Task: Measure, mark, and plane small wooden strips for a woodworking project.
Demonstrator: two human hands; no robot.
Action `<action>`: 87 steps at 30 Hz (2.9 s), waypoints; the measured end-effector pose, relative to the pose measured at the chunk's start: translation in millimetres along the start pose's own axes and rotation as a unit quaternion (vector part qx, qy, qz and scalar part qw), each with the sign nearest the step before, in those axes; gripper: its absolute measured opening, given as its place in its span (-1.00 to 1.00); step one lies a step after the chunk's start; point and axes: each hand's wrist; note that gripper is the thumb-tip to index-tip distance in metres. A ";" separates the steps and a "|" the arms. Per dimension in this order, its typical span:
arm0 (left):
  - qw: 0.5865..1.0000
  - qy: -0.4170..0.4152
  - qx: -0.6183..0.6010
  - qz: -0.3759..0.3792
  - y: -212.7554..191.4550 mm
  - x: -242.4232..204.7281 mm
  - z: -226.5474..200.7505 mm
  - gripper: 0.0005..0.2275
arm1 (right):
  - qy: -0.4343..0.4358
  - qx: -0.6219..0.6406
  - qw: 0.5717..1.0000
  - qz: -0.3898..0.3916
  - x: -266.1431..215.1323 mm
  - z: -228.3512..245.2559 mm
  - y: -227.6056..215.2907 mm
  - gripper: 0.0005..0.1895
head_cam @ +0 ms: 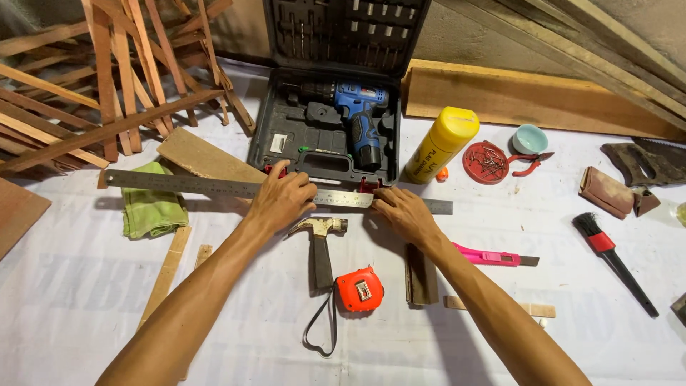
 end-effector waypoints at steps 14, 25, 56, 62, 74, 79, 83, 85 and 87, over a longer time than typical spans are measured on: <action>0.996 -0.079 0.023 -0.022 13.7 -5.5 -21.0 -0.88 | 0.122 0.028 0.987 0.099 -4.3 41.7 -26.0 -0.61; 0.993 -0.080 0.088 -0.009 20.4 -60.6 -33.2 -0.52 | 0.153 0.080 0.980 0.100 -35.5 44.4 -48.6 -0.34; 0.993 0.002 -0.045 0.105 85.0 93.4 -379.9 -0.87 | 0.275 0.077 0.921 0.264 -297.8 -52.2 -239.3 -0.82; 0.999 -0.022 -0.027 0.023 107.0 78.2 -384.6 -0.92 | 0.245 0.083 0.946 0.195 -316.7 -51.2 -231.2 -0.87; 0.984 0.059 -0.002 -0.167 78.3 81.0 -392.3 -0.87 | 0.026 0.028 0.998 -0.059 -328.8 -66.4 -233.7 -0.86; 0.991 -0.035 -0.118 -0.049 100.8 80.8 -380.8 -0.86 | 0.066 0.035 0.997 -0.005 -342.6 -69.1 -208.8 -0.88; 0.987 -0.041 -0.133 -0.083 114.4 78.4 -379.1 -0.91 | 0.084 0.049 0.995 0.012 -342.6 -68.0 -208.4 -0.91; 0.985 -0.024 -0.138 -0.105 120.3 75.4 -381.3 -0.93 | 0.083 0.080 0.993 0.016 -338.8 -63.5 -217.5 -0.90; 0.987 -0.055 -0.120 -0.097 121.7 73.8 -387.4 -0.96 | 0.095 0.088 0.991 0.033 -334.3 -59.5 -228.9 -0.90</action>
Point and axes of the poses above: each hand's wrist, its own x-axis towards the middle knuckle, its own y-axis out of the palm, z = x × y, and after that the axes turned 5 degrees about y, right-handed
